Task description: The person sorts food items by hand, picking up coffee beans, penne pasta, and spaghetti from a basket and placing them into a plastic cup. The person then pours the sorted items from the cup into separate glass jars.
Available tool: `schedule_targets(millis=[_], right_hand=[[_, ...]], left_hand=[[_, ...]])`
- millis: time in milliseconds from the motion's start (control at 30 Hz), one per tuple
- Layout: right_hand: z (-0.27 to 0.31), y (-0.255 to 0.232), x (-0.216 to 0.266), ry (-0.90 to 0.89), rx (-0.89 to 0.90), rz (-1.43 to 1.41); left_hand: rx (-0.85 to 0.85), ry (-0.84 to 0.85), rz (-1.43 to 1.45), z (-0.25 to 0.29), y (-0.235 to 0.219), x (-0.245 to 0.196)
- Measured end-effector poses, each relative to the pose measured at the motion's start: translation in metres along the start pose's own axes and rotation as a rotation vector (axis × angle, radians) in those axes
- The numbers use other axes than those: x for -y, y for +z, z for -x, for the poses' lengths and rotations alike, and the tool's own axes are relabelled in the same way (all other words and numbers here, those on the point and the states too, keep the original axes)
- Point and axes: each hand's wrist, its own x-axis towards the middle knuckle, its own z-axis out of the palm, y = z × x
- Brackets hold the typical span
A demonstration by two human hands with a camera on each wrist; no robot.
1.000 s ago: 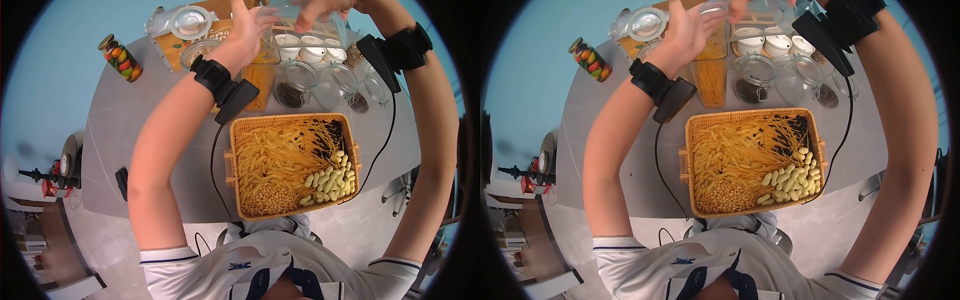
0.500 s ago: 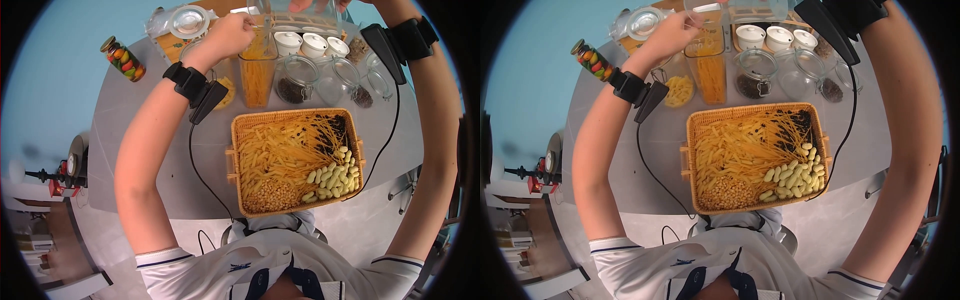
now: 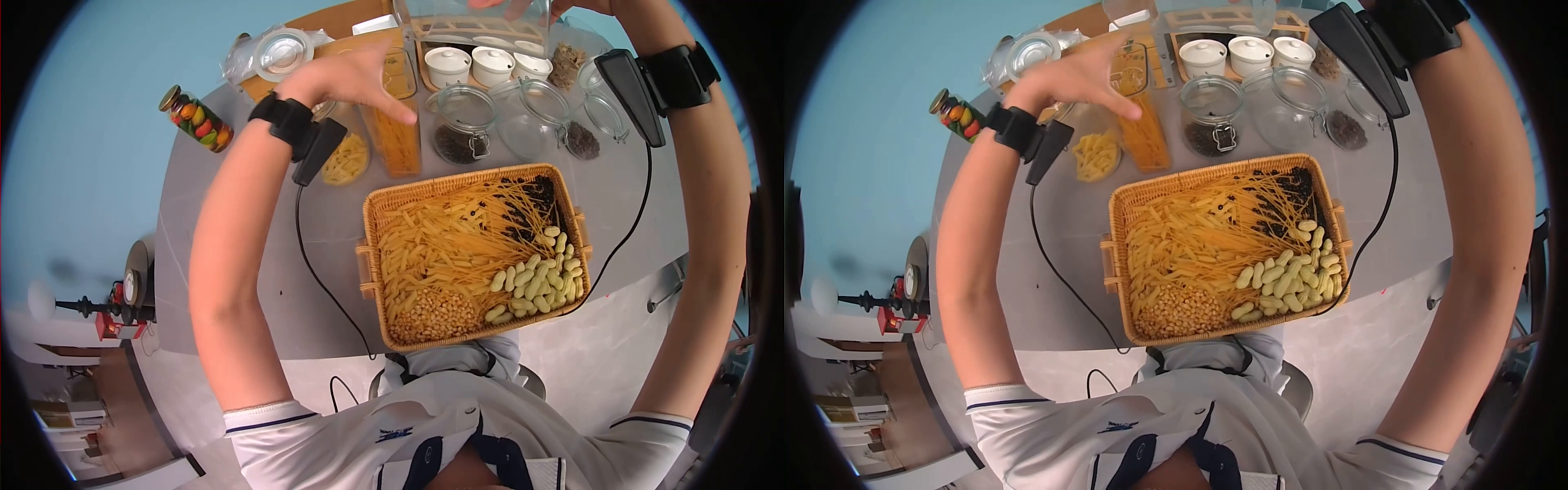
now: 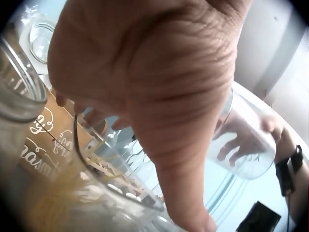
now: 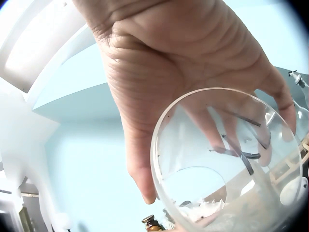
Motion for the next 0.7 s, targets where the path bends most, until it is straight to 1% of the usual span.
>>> schedule_targets(millis=[33, 67, 167, 233, 300, 367, 467, 500, 567, 667, 700], right_hand=[[0.012, -0.008, -0.002, -0.03, 0.038, -0.049], [0.019, -0.008, -0.002, -0.049, 0.036, -0.071], [0.031, -0.005, -0.012, -0.082, -0.023, -0.102], [0.037, -0.012, -0.021, -0.088, -0.035, -0.138], [0.035, -0.015, -0.035, -0.084, -0.08, -0.162], [0.024, -0.01, -0.045, -0.071, -0.188, -0.158], [0.042, -0.013, -0.047, -0.132, -0.106, -0.307], [0.046, -0.015, -0.046, -0.148, -0.094, -0.336], [0.048, -0.014, -0.052, -0.159, -0.128, -0.352], [0.05, -0.01, -0.056, -0.174, -0.222, -0.326], [0.047, -0.012, -0.06, -0.181, -0.248, -0.309]], left_hand=[[0.024, -0.025, -0.08, 0.0, 0.002, -0.008], [0.045, -0.05, -0.16, 0.001, 0.002, -0.014], [-0.005, 0.021, -0.19, 0.0, 0.005, -0.009], [-0.101, 0.065, -0.173, 0.005, 0.014, 0.0], [-0.188, 0.085, -0.153, 0.01, 0.018, -0.001], [-0.268, 0.086, -0.13, 0.014, 0.016, -0.006], [-0.284, 0.089, -0.275, 0.02, 0.019, -0.024], [-0.296, 0.089, -0.266, 0.023, 0.016, -0.028], [-0.307, 0.097, -0.259, 0.026, 0.007, -0.031], [-0.295, 0.117, -0.378, 0.025, 0.0, -0.036], [-0.341, 0.127, -0.367, 0.03, -0.006, -0.04]])
